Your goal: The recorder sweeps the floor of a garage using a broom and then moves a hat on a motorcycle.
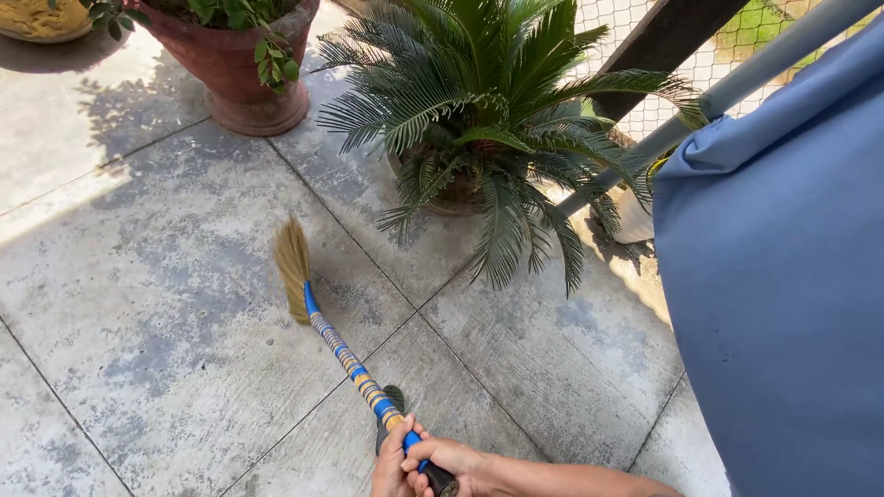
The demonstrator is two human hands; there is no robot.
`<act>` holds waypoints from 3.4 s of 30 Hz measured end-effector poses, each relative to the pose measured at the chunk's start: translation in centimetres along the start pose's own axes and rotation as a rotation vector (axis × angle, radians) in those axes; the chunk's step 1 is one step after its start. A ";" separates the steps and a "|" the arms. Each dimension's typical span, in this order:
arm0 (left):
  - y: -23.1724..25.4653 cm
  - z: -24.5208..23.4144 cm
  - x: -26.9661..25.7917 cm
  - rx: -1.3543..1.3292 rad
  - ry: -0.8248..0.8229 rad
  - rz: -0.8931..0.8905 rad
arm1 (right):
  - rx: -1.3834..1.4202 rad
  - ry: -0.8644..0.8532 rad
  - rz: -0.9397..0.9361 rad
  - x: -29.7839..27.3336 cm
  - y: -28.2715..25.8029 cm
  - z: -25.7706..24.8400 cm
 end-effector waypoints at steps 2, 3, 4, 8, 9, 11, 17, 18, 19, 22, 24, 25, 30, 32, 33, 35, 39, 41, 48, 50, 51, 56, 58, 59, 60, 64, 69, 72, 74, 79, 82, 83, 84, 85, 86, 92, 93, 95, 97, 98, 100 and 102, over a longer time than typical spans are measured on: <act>-0.3 0.4 1.4 -0.053 -0.020 -0.066 | 0.045 0.057 -0.011 0.4 -0.3 -0.6; -0.7 1.4 2.6 -0.122 -0.054 -0.114 | 0.063 0.119 -0.021 0.3 -1.1 -1.5; -0.6 0.7 3.9 -0.122 -0.057 -0.118 | 0.064 0.123 -0.023 1.6 -1.2 -2.1; -0.1 -1.0 7.0 -0.111 -0.108 -0.200 | 0.103 0.193 -0.019 5.2 -2.9 -2.2; 0.5 -1.7 7.2 -0.142 -0.101 -0.208 | 0.257 0.219 0.064 6.0 -2.7 -1.4; 3.8 -1.6 5.1 -0.160 -0.055 -0.132 | 0.250 0.187 0.117 8.0 -3.8 0.8; 8.3 -5.0 5.3 -0.176 -0.118 0.001 | 0.108 0.070 0.104 10.0 -5.8 4.8; 9.2 -5.0 4.8 -0.153 -0.054 0.067 | 0.153 0.031 0.130 9.8 -6.0 5.4; 9.9 -2.7 4.3 -0.169 -0.022 0.088 | 0.143 0.015 0.167 8.2 -6.7 5.7; 11.1 2.3 1.4 -0.064 0.155 0.085 | 0.273 -0.023 0.141 4.6 -8.4 6.2; 12.4 7.0 0.0 -0.054 0.078 0.151 | 0.224 0.011 0.019 3.0 -10.2 5.0; 12.7 6.7 -0.1 -0.078 0.123 0.180 | 0.208 -0.011 0.071 3.5 -9.7 4.8; 12.3 5.6 3.1 0.031 -0.018 -0.031 | 0.141 0.174 0.014 6.0 -10.8 4.0; 11.1 1.1 10.1 0.052 0.016 -0.084 | 0.077 0.242 0.058 8.1 -13.3 6.9; 10.0 -1.9 13.3 0.109 0.044 -0.151 | 0.038 0.299 0.075 9.4 -14.1 8.2; 13.8 -3.0 9.5 0.070 0.090 -0.130 | 0.053 0.278 0.122 12.7 -14.1 9.7; 23.7 -3.5 1.7 -0.010 0.230 -0.005 | 0.020 0.143 0.235 17.7 -14.2 15.6; 26.4 -4.9 2.3 -0.043 0.256 0.056 | 0.006 0.106 0.232 19.2 -15.5 17.7; 31.9 1.4 -1.1 -0.111 0.271 0.299 | 0.072 0.013 0.228 18.3 -17.7 15.3; 30.5 2.5 -2.0 -0.155 0.231 0.296 | 0.052 0.047 0.255 15.3 -17.2 16.6; 29.7 3.3 -2.5 -0.186 0.187 0.289 | 0.040 0.077 0.273 13.8 -16.8 17.1; 24.2 3.2 -4.1 -0.206 0.118 0.088 | 0.045 0.209 0.321 10.3 -12.3 15.8; 23.2 1.7 -4.4 -0.193 0.122 -0.019 | 0.064 0.241 0.334 10.4 -11.9 17.3; 22.3 0.7 -4.4 -0.176 0.107 -0.113 | 0.079 0.253 0.322 10.7 -12.1 18.5; 21.4 -0.3 -4.5 -0.158 0.092 -0.207 | 0.094 0.266 0.310 10.9 -12.2 19.7; 24.3 -3.6 -6.0 -0.396 0.100 -0.045 | 0.130 0.152 0.320 15.7 -11.1 22.1; 30.9 -8.7 -5.0 -0.066 0.392 0.124 | 0.110 0.068 0.387 20.3 -12.8 25.8; 36.5 -5.7 -6.6 -0.112 0.408 0.279 | 0.143 0.022 0.372 23.4 -14.4 24.1; 36.9 -5.7 -4.5 -0.085 0.390 0.326 | 0.157 -0.007 0.331 23.5 -15.2 22.7; 33.8 -5.1 -3.7 -0.178 0.286 0.401 | 0.068 -0.033 0.332 20.8 -13.8 21.1; 31.8 -5.4 -3.6 -0.153 0.215 0.368 | -0.011 0.012 0.371 20.2 -12.3 20.5; 30.7 -6.2 -3.0 -0.144 0.225 0.319 | -0.034 0.034 0.380 20.5 -11.9 20.2; 29.6 -7.0 -2.3 -0.135 0.234 0.271 | -0.058 0.056 0.390 20.8 -11.4 19.8; 30.3 -8.4 -1.8 -0.143 0.239 0.280 | -0.067 0.053 0.397 22.2 -12.3 21.1; 30.6 -9.9 -1.1 -0.179 0.248 0.227 | -0.050 0.060 0.400 23.7 -13.2 22.2; 40.1 -8.3 -4.3 -0.309 0.289 0.297 | -0.101 0.012 0.381 27.7 -18.5 28.2; 41.2 -6.8 -6.2 -0.331 0.315 0.376 | -0.121 0.019 0.381 27.1 -19.0 28.6; 39.9 -4.6 -5.3 -0.341 0.298 0.442 | -0.222 0.048 0.401 24.1 -19.4 27.9; 39.0 -2.9 -5.0 -0.342 0.287 0.513 | -0.321 0.067 0.420 21.8 -20.3 27.2; 38.4 -1.7 -5.1 -0.400 0.200 0.603 | -0.488 0.081 0.422 20.6 -21.0 26.3; 37.4 0.3 -4.9 -0.477 0.119 0.713 | -0.680 0.089 0.437 19.2 -22.8 24.7; 35.6 2.2 -4.1 -0.591 0.154 0.712 | -0.876 0.071 0.494 18.0 -24.5 22.8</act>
Point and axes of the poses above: each hand's wrist, its own x-axis towards the middle knuckle, its own z-axis out of the palm, y = z × x, the point moved 7 cm from there along x, towards the middle knuckle, and after that the axes turned 6 degrees about -y, right-handed, at the moved point
